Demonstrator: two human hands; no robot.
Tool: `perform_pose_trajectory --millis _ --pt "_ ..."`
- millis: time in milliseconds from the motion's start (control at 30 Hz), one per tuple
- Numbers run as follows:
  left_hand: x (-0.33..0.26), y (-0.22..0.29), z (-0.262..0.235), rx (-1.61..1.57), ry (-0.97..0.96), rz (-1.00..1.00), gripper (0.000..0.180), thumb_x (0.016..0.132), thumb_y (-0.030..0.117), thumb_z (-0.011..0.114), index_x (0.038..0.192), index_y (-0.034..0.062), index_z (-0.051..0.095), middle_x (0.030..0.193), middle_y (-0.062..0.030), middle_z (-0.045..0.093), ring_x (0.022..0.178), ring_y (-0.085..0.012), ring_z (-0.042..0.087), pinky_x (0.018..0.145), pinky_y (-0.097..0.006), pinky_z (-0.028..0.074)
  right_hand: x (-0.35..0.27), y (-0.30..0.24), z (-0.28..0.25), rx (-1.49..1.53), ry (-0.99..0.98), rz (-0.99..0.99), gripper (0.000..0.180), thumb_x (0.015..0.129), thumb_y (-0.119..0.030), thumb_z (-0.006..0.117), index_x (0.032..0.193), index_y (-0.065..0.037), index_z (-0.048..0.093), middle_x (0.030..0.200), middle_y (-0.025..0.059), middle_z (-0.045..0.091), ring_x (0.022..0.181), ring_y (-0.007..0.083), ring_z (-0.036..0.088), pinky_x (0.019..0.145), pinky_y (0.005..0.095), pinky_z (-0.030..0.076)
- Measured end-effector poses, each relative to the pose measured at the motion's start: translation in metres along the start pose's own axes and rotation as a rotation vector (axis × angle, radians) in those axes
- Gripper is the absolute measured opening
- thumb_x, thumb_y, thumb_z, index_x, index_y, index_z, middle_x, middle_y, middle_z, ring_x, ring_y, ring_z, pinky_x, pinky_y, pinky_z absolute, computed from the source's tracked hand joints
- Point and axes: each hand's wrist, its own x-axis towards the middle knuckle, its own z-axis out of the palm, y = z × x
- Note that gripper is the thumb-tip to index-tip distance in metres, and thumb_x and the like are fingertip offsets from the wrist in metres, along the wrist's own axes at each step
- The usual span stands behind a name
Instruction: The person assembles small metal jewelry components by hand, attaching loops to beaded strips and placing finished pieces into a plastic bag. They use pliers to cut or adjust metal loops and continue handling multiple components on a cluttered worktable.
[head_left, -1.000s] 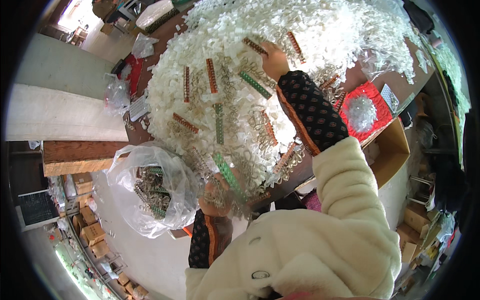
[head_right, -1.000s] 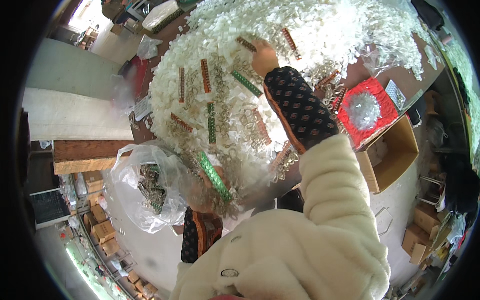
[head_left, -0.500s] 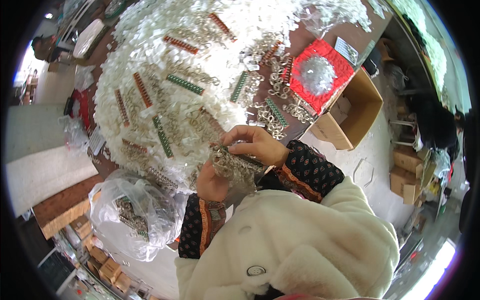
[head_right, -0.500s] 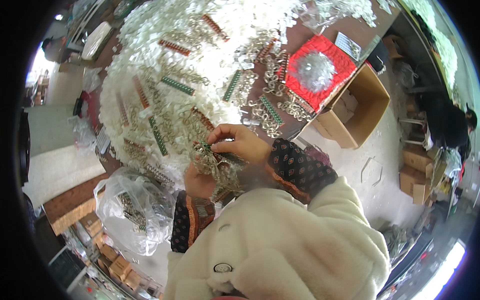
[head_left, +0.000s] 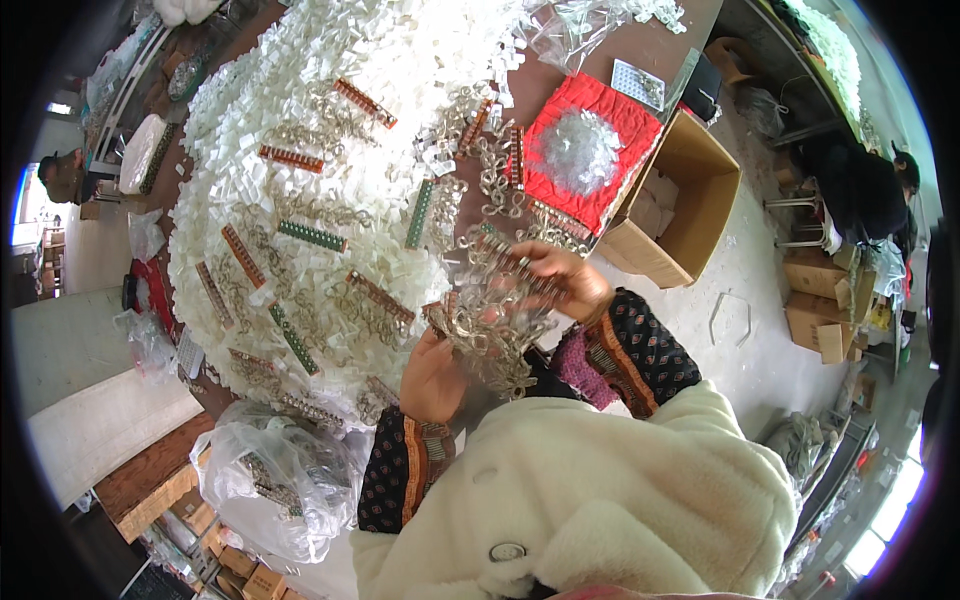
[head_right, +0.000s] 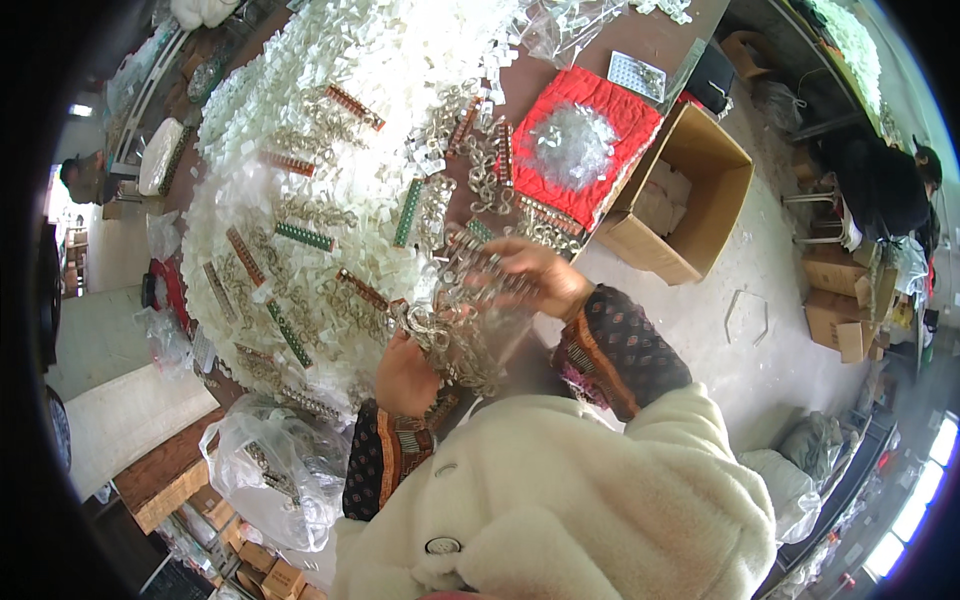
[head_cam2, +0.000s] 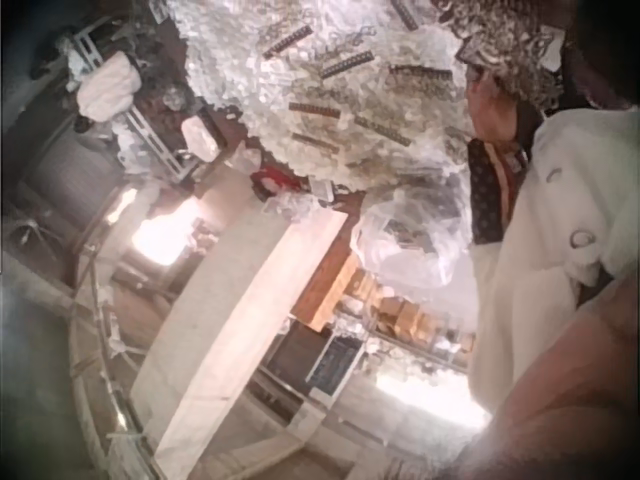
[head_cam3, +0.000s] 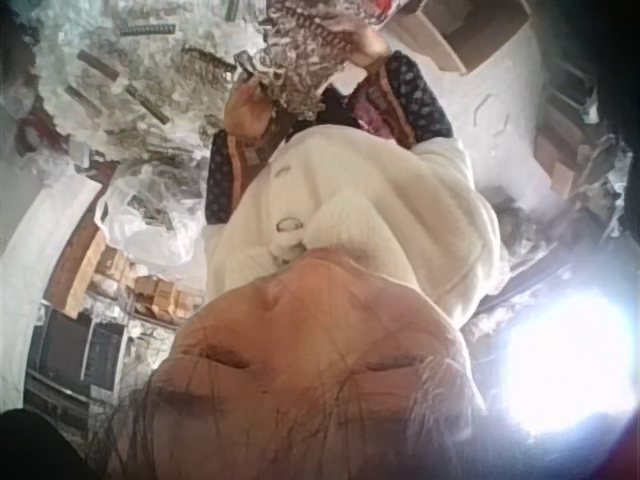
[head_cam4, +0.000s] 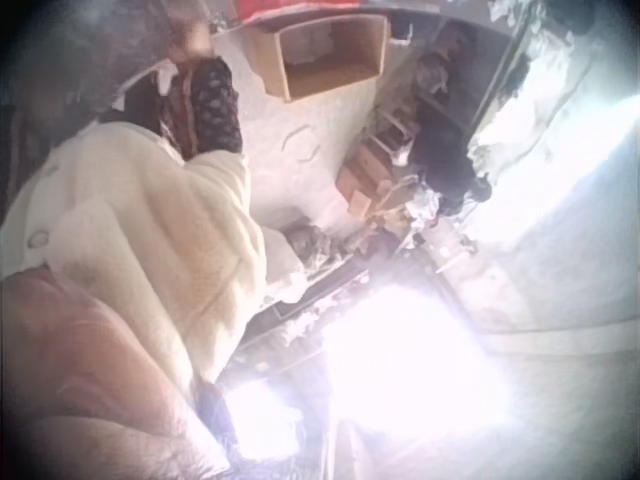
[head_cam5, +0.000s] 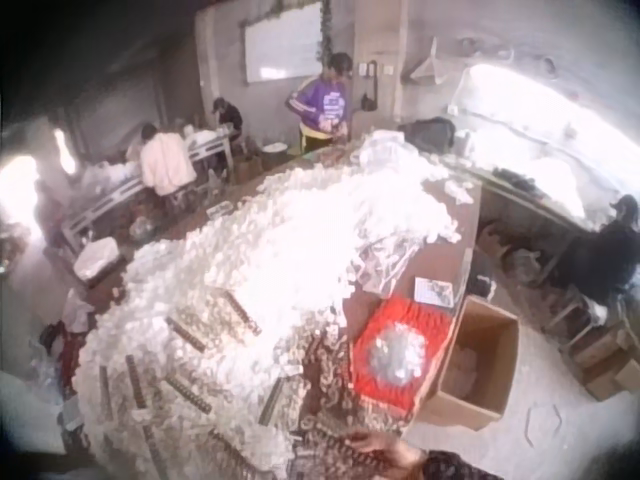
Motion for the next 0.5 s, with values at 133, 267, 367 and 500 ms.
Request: perform_pose_trajectory --millis 133,267,367,500 --pt "0.004 -0.001 -0.013 0.041 0.008 0.059 0.039 0.092 0.024 0.056 0.121 -0.0022 0.054 0.104 -0.0181 0.064 0.098 -0.033 0.06 0.085 -0.046 0.051 0.017 -0.07 -0.021 -0.03 0.117 -0.278 0.044 0.093 -0.014 0.049 0.135 -0.002 0.046 0.128 0.0153 0.057 0.116 0.0297 0.059 0.087 0.0457 0.054" --pt "0.003 -0.008 -0.027 -0.007 0.19 0.085 0.035 0.095 0.033 0.054 0.107 0.0006 0.059 0.094 -0.0158 0.062 0.089 -0.0315 0.058 0.081 -0.044 0.047 0.063 -0.144 -0.036 -0.174 0.276 -0.42 0.037 0.099 -0.014 0.043 0.136 -0.008 0.048 0.126 0.0114 0.061 0.112 0.0214 0.062 0.084 0.0359 0.054" --pt "-0.001 -0.011 -0.033 -0.012 0.212 0.105 0.034 0.096 0.031 0.051 0.11 0.0008 0.058 0.099 -0.0167 0.062 0.095 -0.0318 0.059 0.087 -0.044 0.047 0.123 -0.191 -0.058 -0.499 0.327 -0.412 0.032 0.1 -0.013 0.044 0.131 -0.009 0.053 0.118 0.0079 0.065 0.101 0.0174 0.064 0.078 0.0353 0.053" --pt "-0.009 -0.007 -0.034 -0.058 0.265 0.111 0.039 0.094 0.004 0.042 0.133 0.002 0.046 0.118 -0.011 0.062 0.101 -0.0251 0.063 0.09 -0.039 0.05 0.198 -0.213 -0.111 -0.535 0.437 -0.417 0.028 0.101 -0.018 0.049 0.126 -0.011 0.059 0.114 0.0028 0.063 0.101 0.0153 0.062 0.077 0.0411 0.054"
